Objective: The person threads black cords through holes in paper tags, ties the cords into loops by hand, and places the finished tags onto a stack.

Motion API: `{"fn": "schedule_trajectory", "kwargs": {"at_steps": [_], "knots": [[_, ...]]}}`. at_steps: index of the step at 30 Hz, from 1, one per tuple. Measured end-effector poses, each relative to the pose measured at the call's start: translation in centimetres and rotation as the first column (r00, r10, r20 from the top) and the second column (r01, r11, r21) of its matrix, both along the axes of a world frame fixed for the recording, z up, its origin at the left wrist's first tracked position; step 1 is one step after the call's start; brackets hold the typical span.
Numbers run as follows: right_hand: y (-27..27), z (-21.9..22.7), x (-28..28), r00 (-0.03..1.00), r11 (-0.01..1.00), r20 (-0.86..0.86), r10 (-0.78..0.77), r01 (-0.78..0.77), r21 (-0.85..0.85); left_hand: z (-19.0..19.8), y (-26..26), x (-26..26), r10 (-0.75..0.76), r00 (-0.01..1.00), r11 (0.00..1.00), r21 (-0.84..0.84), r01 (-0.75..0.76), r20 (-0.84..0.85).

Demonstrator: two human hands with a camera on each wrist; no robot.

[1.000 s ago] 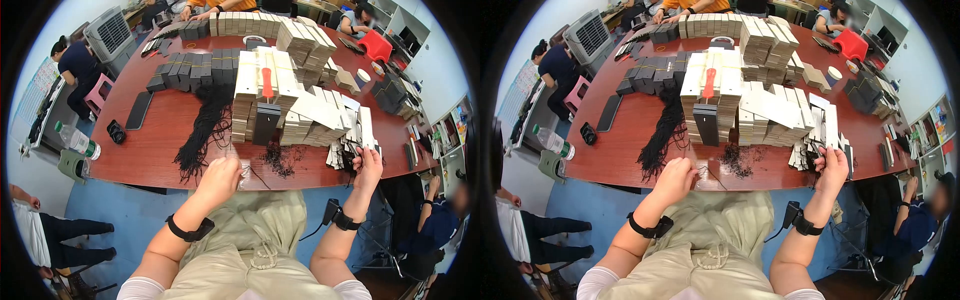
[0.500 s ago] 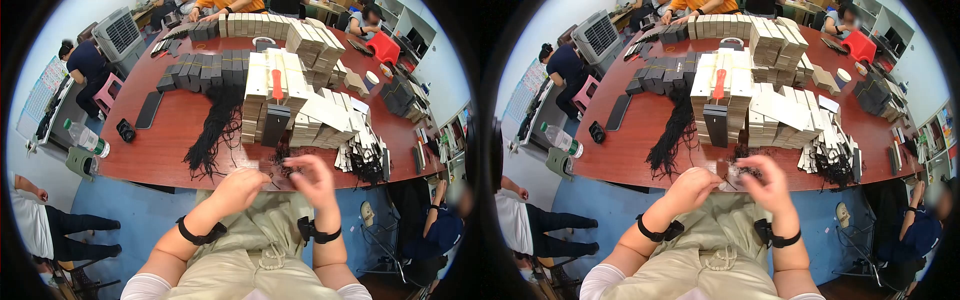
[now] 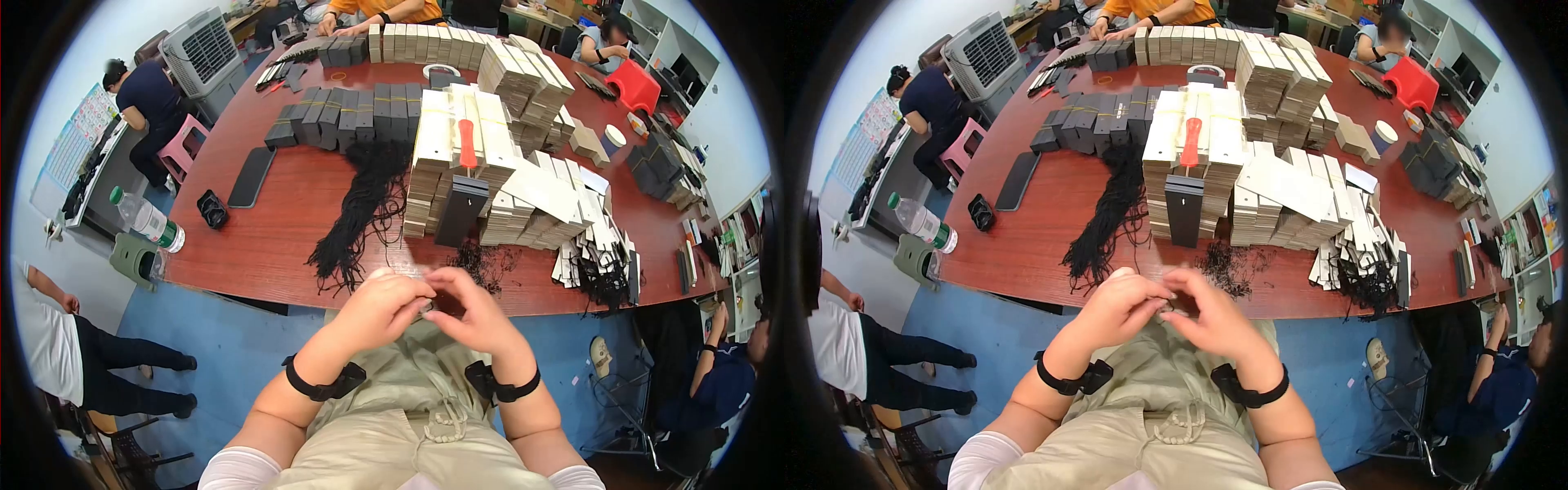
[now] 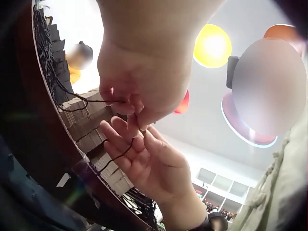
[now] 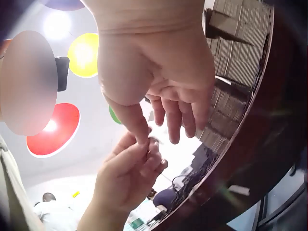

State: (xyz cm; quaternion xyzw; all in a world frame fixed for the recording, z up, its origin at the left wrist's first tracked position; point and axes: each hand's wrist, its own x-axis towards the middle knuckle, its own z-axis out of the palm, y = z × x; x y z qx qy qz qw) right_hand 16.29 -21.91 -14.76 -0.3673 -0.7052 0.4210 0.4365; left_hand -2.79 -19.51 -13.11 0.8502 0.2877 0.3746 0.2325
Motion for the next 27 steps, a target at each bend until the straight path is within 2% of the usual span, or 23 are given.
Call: {"fn": "schedule_trajectory", "kwargs": {"at_steps": [2,3,5,8,10,11,13,19,22,23,25,27], "knots": [[-0.1,0.4,0.4,0.992,0.988,0.119,0.04,-0.021,-0.155,0.2,0.0,0.1,0.023,1.0,1.0,0.003,-0.023,-0.001],[-0.1,0.2,0.6,0.999,0.975,-0.043,0.012,-0.021,-0.223,0.5,0.0,-0.2,0.057,0.998,0.998,-0.022,-0.058,-0.023],[-0.3,-0.5,1.5,0.934,0.934,-0.35,-0.076,-0.056,-0.352,0.4,0.2,-1.0,0.099,0.995,0.992,-0.081,-0.101,-0.024],[0.0,-0.1,3.8,0.903,0.936,-0.386,-0.188,0.045,-0.35,-0.2,0.6,-2.5,0.121,0.992,0.978,-0.177,-0.113,0.034],[0.5,-0.2,4.4,0.824,0.907,-0.455,-0.338,0.156,-0.391,0.0,0.6,-3.2,0.131,0.989,0.967,-0.23,-0.113,0.065],[0.7,-0.4,4.7,0.773,0.886,-0.485,-0.409,0.209,-0.414,-0.4,0.7,-3.7,0.129,0.985,0.933,-0.352,-0.08,0.119],[0.9,-1.1,5.5,0.73,0.885,-0.543,-0.415,0.186,-0.427,-0.3,0.6,-4.2,0.111,0.956,0.898,-0.439,0.021,0.273],[0.9,-1.6,7.5,0.634,0.892,-0.661,-0.403,0.11,-0.438,-0.1,1.0,-6.2,0.101,0.829,0.778,-0.562,0.279,0.551],[0.8,-2.0,8.6,0.515,0.922,-0.823,-0.24,-0.145,-0.359,-1.5,1.6,-6.8,0.027,0.698,0.778,-0.454,0.435,0.716],[0.7,-2.2,8.8,0.468,0.926,-0.857,-0.215,-0.182,-0.332,-1.9,1.9,-6.7,-0.004,0.622,0.784,-0.383,0.489,0.783],[0.7,-2.5,9.2,0.367,0.929,-0.915,-0.165,-0.255,-0.27,-1.9,2.3,-6.7,-0.102,0.516,0.73,-0.288,0.62,0.851],[0.9,-2.6,9.4,0.314,0.933,-0.945,-0.091,-0.304,-0.191,-2.0,2.4,-6.7,-0.165,0.425,0.656,-0.223,0.721,0.89]]}}
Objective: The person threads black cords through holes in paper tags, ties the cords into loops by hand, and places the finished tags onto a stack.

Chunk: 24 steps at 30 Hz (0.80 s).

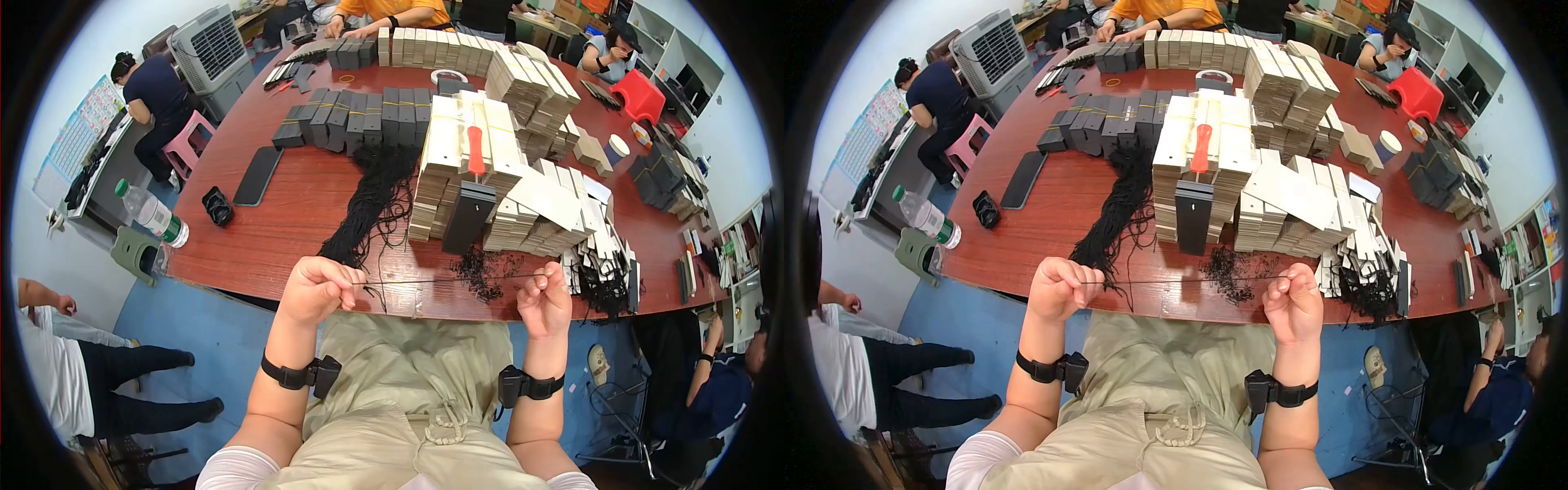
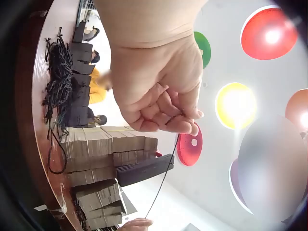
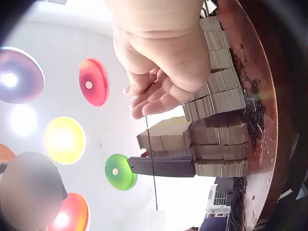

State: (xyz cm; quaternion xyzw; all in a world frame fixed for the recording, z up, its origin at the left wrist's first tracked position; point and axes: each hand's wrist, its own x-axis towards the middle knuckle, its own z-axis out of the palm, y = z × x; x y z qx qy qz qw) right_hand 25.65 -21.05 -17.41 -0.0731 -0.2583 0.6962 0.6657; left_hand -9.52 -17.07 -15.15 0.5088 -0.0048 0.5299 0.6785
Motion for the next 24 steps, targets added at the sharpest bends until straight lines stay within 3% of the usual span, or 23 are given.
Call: {"fn": "schedule_trajectory", "kwargs": {"at_steps": [2,5,7,8,11,15,18,21,22,24], "knots": [[-0.1,0.3,0.0,1.0,1.0,0.016,-0.009,0.009,-0.002,-0.2,-0.1,-0.1,-0.111,0.993,0.994,-0.009,0.112,0.05],[-0.5,2.3,-0.8,0.983,0.996,0.169,-0.071,0.08,-0.045,2.1,-1.8,0.4,-0.046,0.998,0.973,-0.23,0.035,-0.044],[-0.5,3.1,-1.5,0.954,0.995,0.283,-0.102,0.102,0.012,2.1,-1.9,0.6,0.06,0.974,0.971,-0.212,-0.107,-0.217],[-0.7,3.5,-2.2,0.934,0.98,0.31,-0.175,0.195,-0.034,2.0,-1.9,0.7,0.111,0.947,0.966,-0.193,-0.174,-0.3],[-0.1,1.4,-1.1,0.841,0.941,0.46,-0.283,0.336,-0.034,1.2,-1.0,1.1,0.263,0.875,0.94,-0.096,-0.327,-0.406],[-0.1,1.5,-0.8,0.848,0.86,0.364,-0.385,0.473,-0.193,0.5,-0.4,1.3,0.327,0.9,0.853,-0.319,-0.412,-0.289],[0.0,1.3,-0.1,0.905,0.924,0.267,-0.331,0.368,-0.105,0.8,-0.4,1.6,0.334,0.928,0.79,-0.487,-0.372,-0.167],[0.0,2.0,-0.9,0.884,0.923,0.338,-0.322,0.373,-0.097,2.4,-0.8,2.8,0.377,0.921,0.768,-0.523,-0.37,-0.097],[-0.1,2.2,-1.2,0.832,0.934,0.467,-0.299,0.355,-0.034,3.1,-1.0,3.1,0.395,0.914,0.763,-0.521,-0.384,-0.094],[-0.7,2.7,-2.0,0.67,0.954,0.694,-0.262,0.29,0.081,2.1,-1.0,2.7,0.241,0.935,0.884,-0.337,-0.322,-0.261]]}}
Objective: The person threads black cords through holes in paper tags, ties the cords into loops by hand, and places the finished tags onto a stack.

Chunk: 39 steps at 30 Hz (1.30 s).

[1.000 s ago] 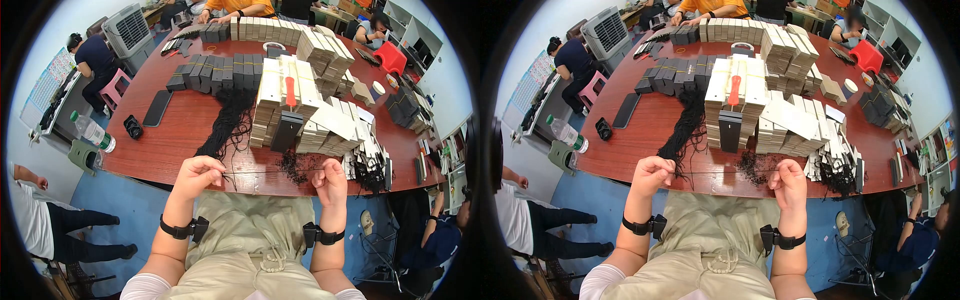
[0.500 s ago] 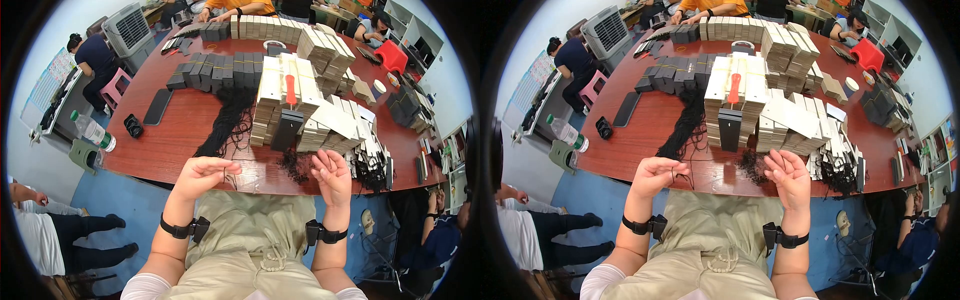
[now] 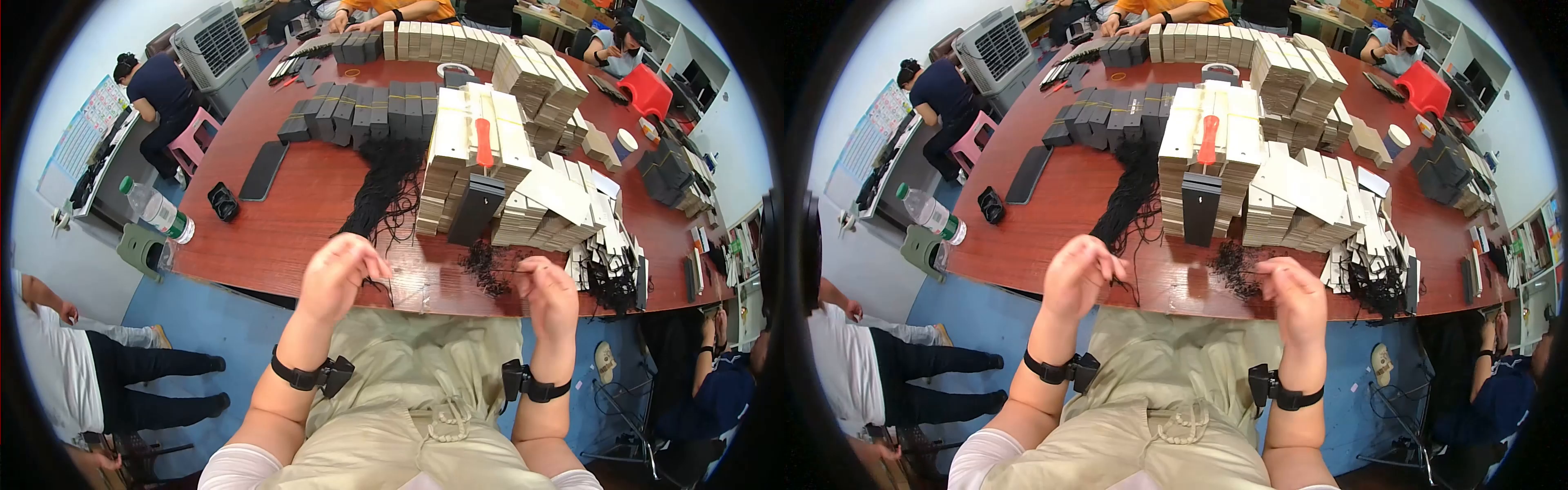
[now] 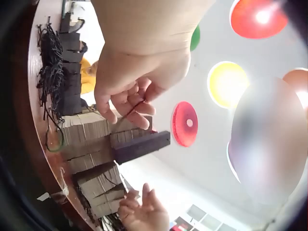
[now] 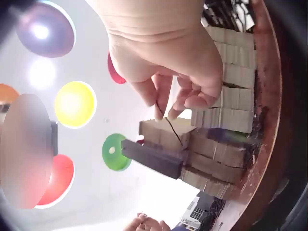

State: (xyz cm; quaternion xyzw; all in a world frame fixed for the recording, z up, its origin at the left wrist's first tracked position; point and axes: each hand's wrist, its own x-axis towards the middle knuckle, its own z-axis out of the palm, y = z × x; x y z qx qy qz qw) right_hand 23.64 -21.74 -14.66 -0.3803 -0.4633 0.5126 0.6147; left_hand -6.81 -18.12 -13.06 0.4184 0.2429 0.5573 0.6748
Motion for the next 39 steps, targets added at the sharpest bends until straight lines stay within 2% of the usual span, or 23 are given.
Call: {"fn": "schedule_trajectory", "kwargs": {"at_steps": [1,3,5,6,7,9,16,20,23,25,26,28,29,30,33,35,37,39], "knots": [[-0.6,1.1,-1.4,0.996,1.0,0.086,0.027,-0.027,0.0,-0.2,-0.2,0.0,-0.093,0.989,0.994,0.055,0.099,-0.113],[-1.1,3.3,-3.8,0.932,0.989,0.336,0.139,-0.149,0.005,0.1,-1.4,1.2,-0.169,0.909,0.984,-0.017,0.176,-0.382],[-0.8,3.2,-5.7,0.916,0.976,0.349,0.2,-0.218,0.013,0.9,-2.3,3.0,-0.044,0.795,0.936,0.252,0.244,-0.604],[-0.8,3.1,-6.3,0.906,0.968,0.356,0.228,-0.251,0.018,0.8,-2.4,3.6,-0.019,0.787,0.917,0.302,0.259,-0.616],[-0.7,3.2,-6.7,0.922,0.965,0.291,0.256,-0.262,-0.017,0.6,-2.4,4.2,0.009,0.78,0.895,0.353,0.273,-0.626],[-0.7,3.3,-7.2,0.939,0.951,0.155,0.306,-0.297,-0.082,0.5,-2.5,4.7,0.039,0.774,0.868,0.405,0.288,-0.633],[-0.8,2.7,-7.3,0.948,0.969,0.202,0.246,-0.245,-0.027,0.3,-2.6,4.9,0.081,0.735,0.872,0.405,0.275,-0.673],[-1.0,2.0,-7.4,0.966,0.974,0.127,0.226,-0.22,-0.053,0.1,-2.6,5.1,0.127,0.723,0.869,0.427,0.249,-0.68],[-0.9,1.2,-7.3,0.965,0.978,0.163,0.204,-0.209,0.012,-0.1,-2.7,5.1,-0.003,0.76,0.939,0.259,0.225,-0.65],[-0.7,1.1,-7.9,0.967,0.976,0.187,0.171,-0.193,0.106,-0.7,-2.5,5.4,-0.007,0.846,0.918,0.332,0.217,-0.533],[-0.8,1.4,-8.1,0.968,0.974,0.156,0.195,-0.21,0.087,-0.9,-2.4,5.6,-0.015,0.882,0.906,0.366,0.211,-0.471],[-0.9,1.6,-8.5,0.972,0.973,0.12,0.201,-0.212,0.088,-0.8,-2.5,5.9,-0.221,0.947,0.914,0.288,0.285,-0.235],[-0.9,1.6,-8.5,0.973,0.973,0.101,0.205,-0.214,0.09,-0.7,-2.6,6.0,-0.31,0.945,0.91,0.255,0.327,-0.104],[-0.6,1.2,-8.3,0.964,0.966,0.212,0.162,-0.198,0.163,-0.6,-2.7,6.3,-0.331,0.944,0.924,0.194,0.328,-0.021],[-0.6,0.9,-8.2,0.98,0.985,0.165,0.11,-0.13,0.112,-2.1,-2.1,5.1,-0.487,0.872,0.87,-0.055,0.489,0.054],[-0.5,0.8,-8.0,0.982,0.99,0.151,0.117,-0.126,0.057,-2.7,-2.3,5.2,-0.401,0.914,0.916,-0.054,0.398,-0.057],[-0.6,0.6,-7.8,0.983,0.991,0.127,0.133,-0.134,0.0,-2.3,-2.4,5.6,-0.337,0.921,0.939,0.003,0.344,-0.194],[-0.6,0.2,-7.6,0.983,0.987,0.092,0.156,-0.152,-0.056,-2.1,-2.5,5.9,-0.265,0.922,0.962,-0.007,0.274,-0.281]]}}
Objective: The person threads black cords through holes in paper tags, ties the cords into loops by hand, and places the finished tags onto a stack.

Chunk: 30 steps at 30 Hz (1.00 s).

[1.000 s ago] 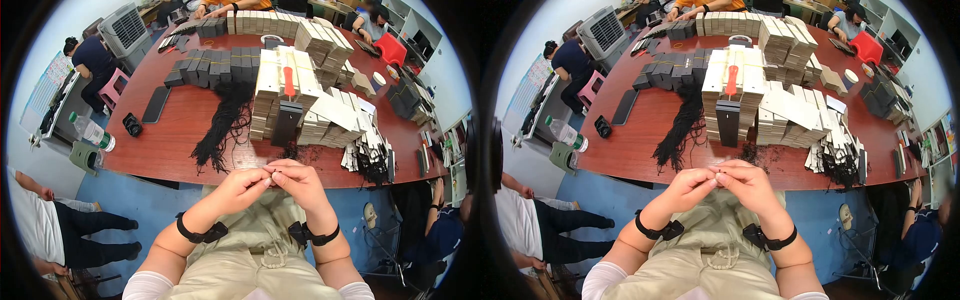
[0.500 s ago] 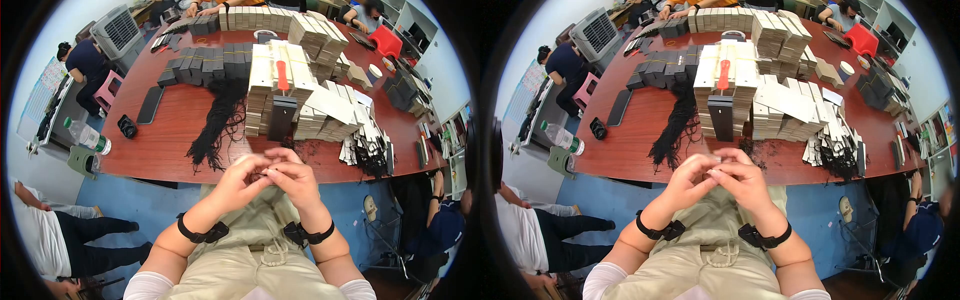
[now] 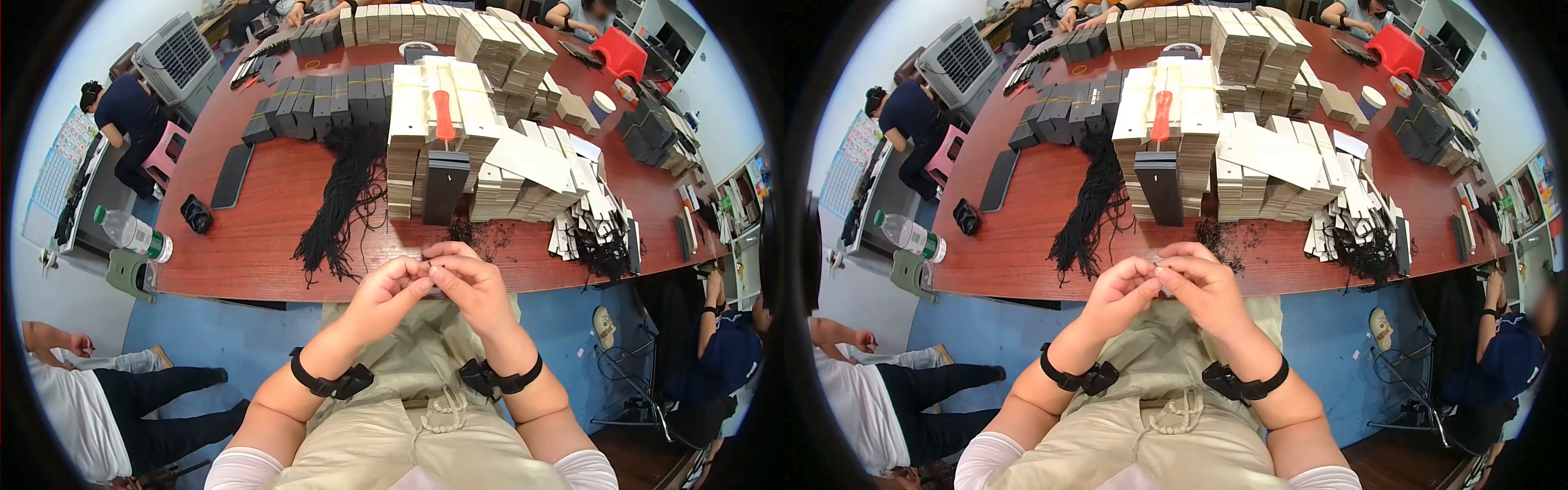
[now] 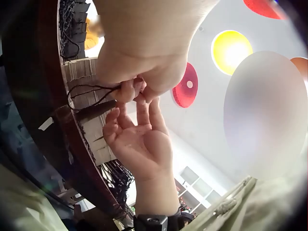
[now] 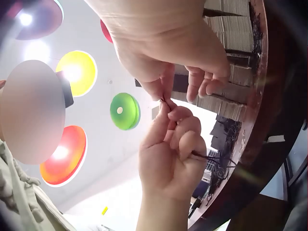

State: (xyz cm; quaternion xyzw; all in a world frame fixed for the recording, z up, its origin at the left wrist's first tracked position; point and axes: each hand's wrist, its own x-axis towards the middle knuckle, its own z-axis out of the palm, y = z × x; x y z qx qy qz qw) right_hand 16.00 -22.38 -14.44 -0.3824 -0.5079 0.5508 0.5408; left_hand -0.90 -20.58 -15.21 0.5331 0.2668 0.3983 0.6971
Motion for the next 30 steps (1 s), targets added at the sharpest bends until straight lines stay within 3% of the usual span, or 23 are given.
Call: {"fn": "schedule_trajectory", "kwargs": {"at_steps": [2,3,4,5,6,7,8,13,16,20,21,24,28,30], "knots": [[0.1,0.5,1.4,0.999,0.998,0.041,-0.034,0.037,-0.057,0.0,0.0,0.1,0.055,0.997,0.998,0.008,-0.055,-0.051],[0.0,0.4,2.7,0.986,0.982,0.084,-0.143,0.152,-0.116,-0.1,0.0,0.1,0.074,0.996,0.997,0.008,-0.073,-0.057],[0.4,-0.6,4.3,0.888,0.939,0.308,-0.342,0.338,0.067,-0.1,0.1,0.0,0.096,0.993,0.995,0.009,-0.096,-0.062],[0.6,-0.7,6.2,0.601,0.842,0.597,-0.531,0.45,0.297,-0.2,0.1,-0.1,0.104,0.992,0.995,0.014,-0.103,-0.069],[0.5,-1.5,8.0,0.189,0.746,0.744,-0.641,0.383,0.545,-0.2,0.2,-0.2,0.11,0.991,0.994,0.018,-0.109,-0.076],[0.3,-2.2,9.2,0.102,0.737,0.775,-0.623,0.41,0.538,-0.3,0.3,-0.2,0.114,0.99,0.993,0.021,-0.113,-0.083],[0.1,-3.1,10.3,0.202,0.78,0.806,-0.557,0.46,0.424,-0.3,0.3,-0.3,0.115,0.99,0.993,0.017,-0.114,-0.081],[0.4,-3.1,11.0,0.307,0.872,0.836,-0.455,0.342,0.35,0.3,0.4,0.3,0.126,0.987,0.992,0.013,-0.126,-0.104],[0.7,-3.7,11.2,0.318,0.826,0.78,-0.539,0.383,0.414,0.1,0.4,0.3,0.101,0.991,0.995,0.001,-0.101,-0.088],[-0.3,-2.8,10.1,0.345,0.863,0.802,-0.488,0.328,0.384,0.1,0.2,0.1,0.113,0.988,0.994,0.006,-0.113,-0.108],[-0.4,-3.0,9.8,0.419,0.871,0.772,-0.477,0.339,0.355,0.0,0.2,0.1,0.113,0.987,0.994,0.011,-0.112,-0.118],[-0.1,-3.0,9.0,0.339,0.868,0.801,-0.493,0.255,0.426,0.0,0.1,0.1,0.118,0.984,0.993,0.021,-0.116,-0.133],[0.4,-2.9,8.6,0.281,0.894,0.855,-0.437,0.239,0.378,0.0,0.1,0.1,0.117,0.983,0.993,0.03,-0.114,-0.144],[0.5,-3.2,8.5,0.249,0.865,0.832,-0.495,0.237,0.443,0.1,0.1,0.0,0.113,0.984,0.994,0.017,-0.112,-0.14]]}}
